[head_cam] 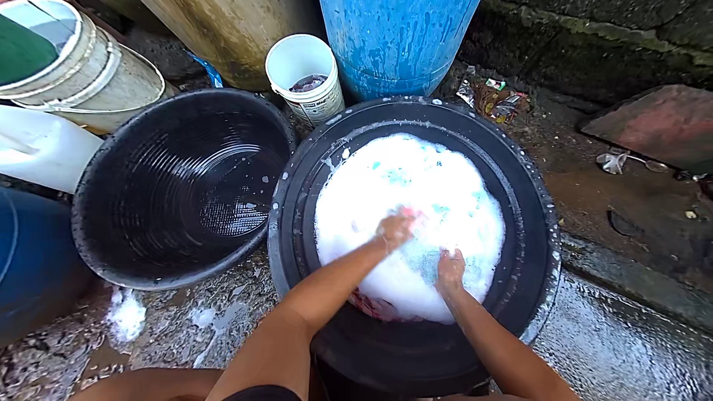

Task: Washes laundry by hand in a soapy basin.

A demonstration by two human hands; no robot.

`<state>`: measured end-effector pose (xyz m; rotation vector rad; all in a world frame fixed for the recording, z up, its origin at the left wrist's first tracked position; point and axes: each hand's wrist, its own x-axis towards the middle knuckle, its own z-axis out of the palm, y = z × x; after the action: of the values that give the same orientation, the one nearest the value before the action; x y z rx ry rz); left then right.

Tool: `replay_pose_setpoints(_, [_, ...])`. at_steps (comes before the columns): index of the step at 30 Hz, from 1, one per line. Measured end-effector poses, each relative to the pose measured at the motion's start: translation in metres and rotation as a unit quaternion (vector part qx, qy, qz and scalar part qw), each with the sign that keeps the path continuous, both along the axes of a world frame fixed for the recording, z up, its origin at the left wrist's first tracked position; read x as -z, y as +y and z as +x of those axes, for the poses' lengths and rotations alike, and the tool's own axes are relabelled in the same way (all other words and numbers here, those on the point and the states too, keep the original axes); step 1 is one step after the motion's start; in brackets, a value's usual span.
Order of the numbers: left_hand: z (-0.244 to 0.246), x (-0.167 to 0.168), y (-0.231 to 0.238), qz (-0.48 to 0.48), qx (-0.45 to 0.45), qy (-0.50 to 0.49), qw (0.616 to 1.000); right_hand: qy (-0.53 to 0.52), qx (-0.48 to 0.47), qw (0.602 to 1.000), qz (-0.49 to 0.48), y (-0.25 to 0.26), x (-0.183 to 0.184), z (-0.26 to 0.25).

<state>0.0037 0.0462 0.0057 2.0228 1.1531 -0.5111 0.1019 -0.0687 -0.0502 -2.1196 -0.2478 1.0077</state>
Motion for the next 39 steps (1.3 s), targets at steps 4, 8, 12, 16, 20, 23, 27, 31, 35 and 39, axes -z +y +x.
replay_pose_setpoints(4, [0.014, 0.003, -0.011, 0.006, 0.019, 0.016, 1.000, -0.002, 0.004, 1.000, 0.004, 0.002, 0.003, -0.002])
replay_pose_setpoints(8, [0.001, 0.005, -0.007, 0.004, 0.012, -0.020, 1.000, -0.003, -0.001, 1.000, 0.003, -0.001, 0.000, -0.001])
replay_pose_setpoints(12, [0.005, 0.006, 0.009, 0.013, -0.022, 0.038, 0.999, 0.001, -0.002, 1.000, 0.005, 0.002, 0.002, -0.003])
replay_pose_setpoints(16, [0.007, -0.006, -0.021, -0.002, 0.026, -0.019, 0.999, 0.001, -0.002, 1.000, 0.009, -0.002, 0.004, -0.001])
replay_pose_setpoints(20, [-0.009, 0.013, 0.023, 0.025, -0.031, 0.028, 0.999, -0.004, -0.008, 1.000, -0.001, 0.001, 0.001, -0.001])
replay_pose_setpoints(23, [0.013, -0.003, -0.031, 0.002, 0.018, -0.017, 1.000, -0.006, 0.009, 1.000, 0.023, 0.001, 0.006, -0.002])
replay_pose_setpoints(27, [-0.013, 0.022, 0.023, 0.035, -0.039, -0.006, 0.999, -0.009, -0.005, 1.000, 0.011, 0.000, 0.002, 0.000])
replay_pose_setpoints(31, [0.000, 0.015, -0.009, 0.046, -0.029, -0.004, 0.999, -0.009, 0.000, 1.000, 0.009, 0.001, 0.005, -0.001])
replay_pose_setpoints(35, [-0.019, 0.003, -0.014, 0.015, -0.013, -0.002, 1.000, -0.002, 0.002, 1.000, -0.005, -0.002, 0.001, 0.000])
replay_pose_setpoints(39, [-0.036, 0.017, 0.014, 0.061, -0.067, 0.042, 0.995, -0.003, 0.001, 1.000, -0.018, 0.002, 0.001, 0.000])
